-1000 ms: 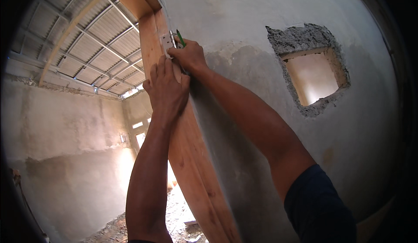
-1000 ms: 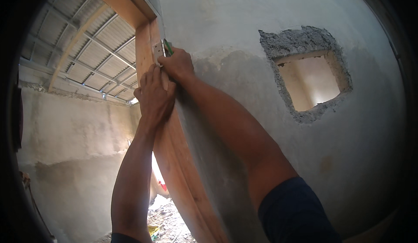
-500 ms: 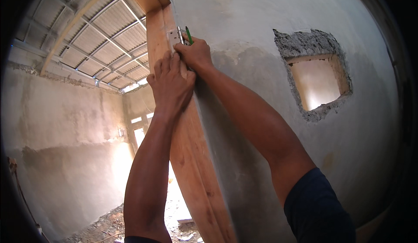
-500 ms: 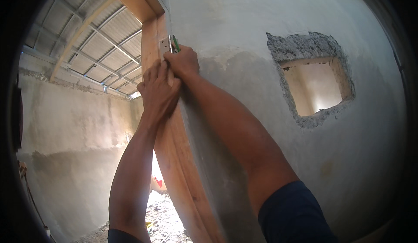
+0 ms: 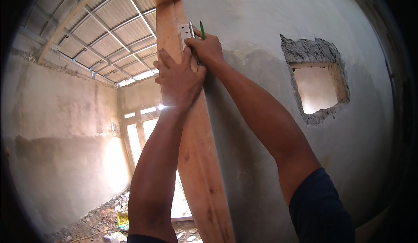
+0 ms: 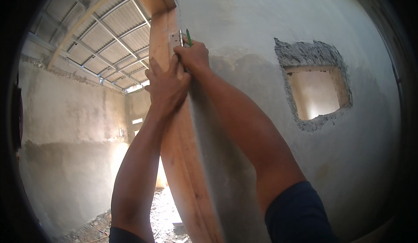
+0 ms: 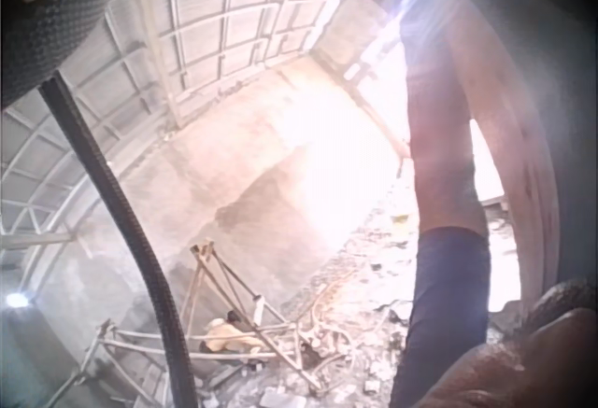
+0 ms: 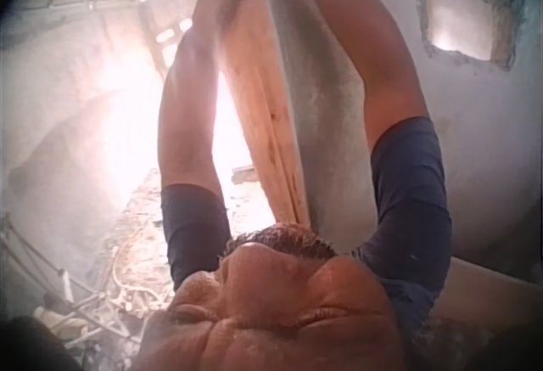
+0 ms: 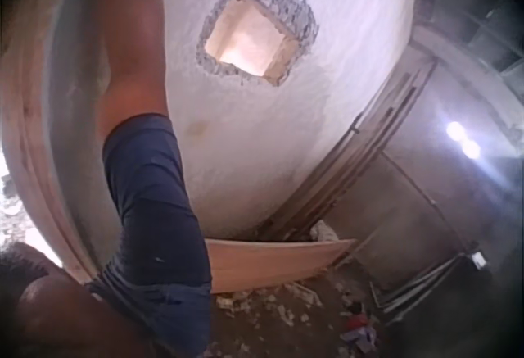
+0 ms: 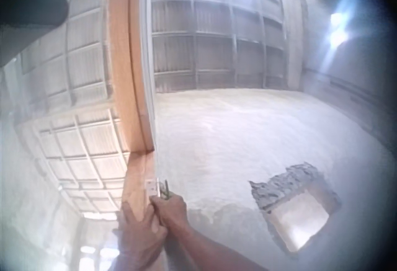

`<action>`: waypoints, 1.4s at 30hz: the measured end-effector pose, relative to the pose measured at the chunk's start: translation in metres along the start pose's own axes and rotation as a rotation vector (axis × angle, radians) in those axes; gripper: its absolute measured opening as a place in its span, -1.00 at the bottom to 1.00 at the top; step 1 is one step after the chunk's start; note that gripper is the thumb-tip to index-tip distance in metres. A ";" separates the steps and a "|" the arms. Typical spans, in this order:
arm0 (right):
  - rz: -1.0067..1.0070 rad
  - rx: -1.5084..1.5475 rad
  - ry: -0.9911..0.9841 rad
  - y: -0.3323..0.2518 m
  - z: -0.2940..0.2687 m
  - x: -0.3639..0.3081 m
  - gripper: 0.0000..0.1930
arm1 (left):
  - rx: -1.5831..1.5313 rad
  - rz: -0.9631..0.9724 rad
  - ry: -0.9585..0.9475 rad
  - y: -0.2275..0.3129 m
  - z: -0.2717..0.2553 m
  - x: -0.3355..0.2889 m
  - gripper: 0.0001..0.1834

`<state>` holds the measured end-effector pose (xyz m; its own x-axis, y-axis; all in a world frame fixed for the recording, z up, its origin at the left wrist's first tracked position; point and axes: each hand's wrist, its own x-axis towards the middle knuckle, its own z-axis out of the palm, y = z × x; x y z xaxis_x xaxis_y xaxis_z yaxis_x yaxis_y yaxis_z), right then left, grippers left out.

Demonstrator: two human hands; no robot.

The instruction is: The person positions a metal hinge on a wooden door frame and marks the screw holes with a green pencil. They then retrieve a tape measure, measure the height of the wall, and mark the measurements on a wooden door panel. Finally, they lift and position the door panel against the wall.

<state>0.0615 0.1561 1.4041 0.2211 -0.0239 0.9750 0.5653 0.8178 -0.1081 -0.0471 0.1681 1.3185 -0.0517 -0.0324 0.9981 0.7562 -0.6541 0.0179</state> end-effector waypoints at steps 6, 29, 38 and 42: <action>0.021 -0.008 -0.006 0.000 -0.001 0.003 -0.42 | 0.053 0.000 0.021 0.002 0.003 0.000 -0.31; -0.012 -0.016 -0.050 0.001 -0.002 0.006 -0.40 | 0.055 0.020 0.044 0.000 0.001 0.000 -0.29; 0.011 -0.085 -0.075 -0.010 -0.008 0.004 -0.49 | 0.043 0.001 0.048 0.001 0.004 0.001 -0.29; -0.008 -0.192 -0.085 -0.011 -0.013 0.011 -0.52 | 0.044 -0.007 0.041 0.003 0.004 0.002 -0.29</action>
<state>0.0679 0.1389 1.4136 0.1530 0.0249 0.9879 0.7095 0.6932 -0.1273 -0.0422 0.1689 1.3206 -0.0830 -0.0593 0.9948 0.7835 -0.6207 0.0284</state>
